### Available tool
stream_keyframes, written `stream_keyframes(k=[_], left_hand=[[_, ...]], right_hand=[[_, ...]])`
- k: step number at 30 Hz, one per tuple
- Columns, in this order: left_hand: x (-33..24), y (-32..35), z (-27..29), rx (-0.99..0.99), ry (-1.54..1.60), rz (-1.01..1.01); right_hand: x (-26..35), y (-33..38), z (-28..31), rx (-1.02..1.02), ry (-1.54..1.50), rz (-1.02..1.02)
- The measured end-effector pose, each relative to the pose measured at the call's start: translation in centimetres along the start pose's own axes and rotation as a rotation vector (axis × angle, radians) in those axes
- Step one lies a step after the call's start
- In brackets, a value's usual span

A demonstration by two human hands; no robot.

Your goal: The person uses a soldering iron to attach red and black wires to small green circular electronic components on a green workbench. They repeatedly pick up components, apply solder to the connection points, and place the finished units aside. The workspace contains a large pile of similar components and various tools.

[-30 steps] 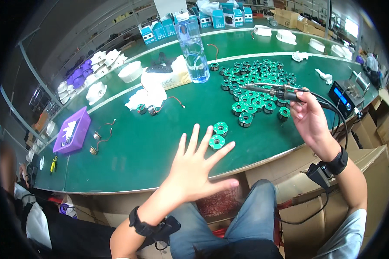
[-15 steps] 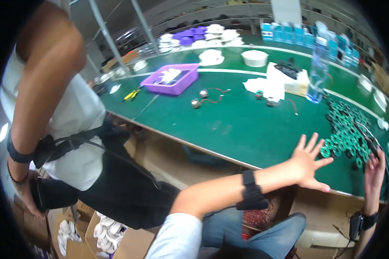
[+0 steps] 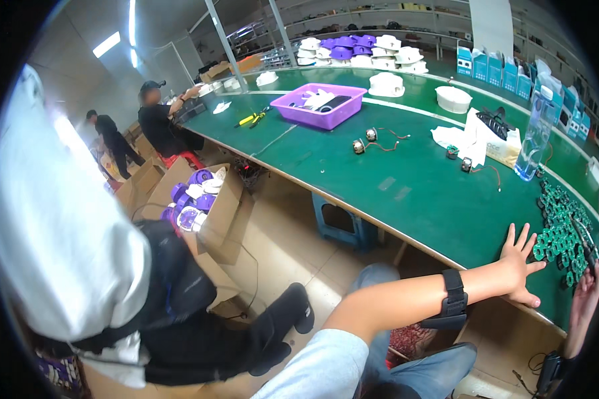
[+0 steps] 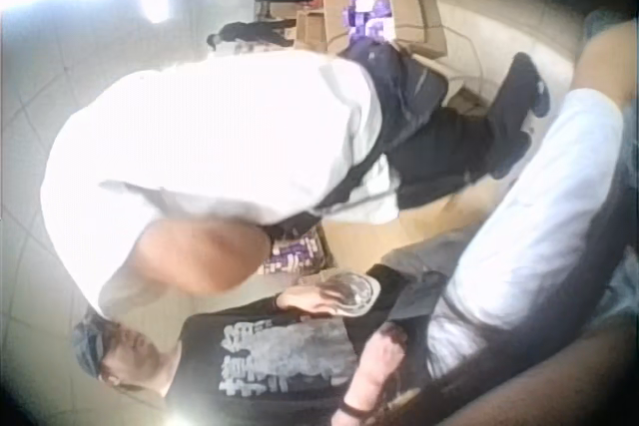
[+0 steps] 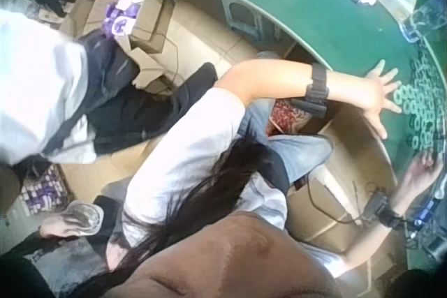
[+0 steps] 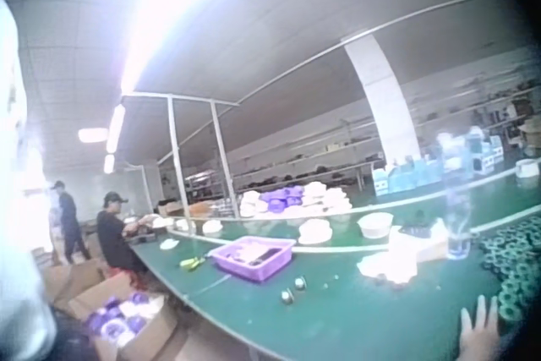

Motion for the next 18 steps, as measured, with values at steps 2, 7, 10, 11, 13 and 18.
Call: stream_keyframes(k=[2, 7, 10, 11, 13, 18], left_hand=[[-0.2, 0.0, 0.1, 0.004, -0.01, 0.001], [0.0, -0.6, 0.1, 0.015, -0.055, 0.026], [-0.1, -1.3, 0.1, 0.026, -0.084, 0.045], [-0.3, -2.0, 0.1, 0.029, -0.078, 0.031], [-0.8, -2.7, 0.5, 0.011, -0.091, 0.038], [-0.3, -1.3, 0.7, -0.06, -0.038, 0.008]], right_hand=[[-0.3, 0.2, -0.2, 0.033, -0.001, -0.028], [-0.4, 1.5, -2.4, -0.059, 0.033, 0.005], [-0.6, 2.4, -3.8, -0.058, 0.017, -0.024], [-0.2, 2.1, -3.2, -0.011, 0.038, -0.048], [0.0, 2.1, -3.0, -0.016, 0.003, -0.024], [0.7, 3.6, -5.7, -0.094, -0.044, 0.02]])
Point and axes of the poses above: each hand's wrist, its own y-axis away from the middle knuckle, its own z-axis out of the back of the hand, x = y × z, the point moved 4 cm from there along -y, towards the middle knuckle, and after that the axes turned 4 degrees about -y, right-handed, at the moved point
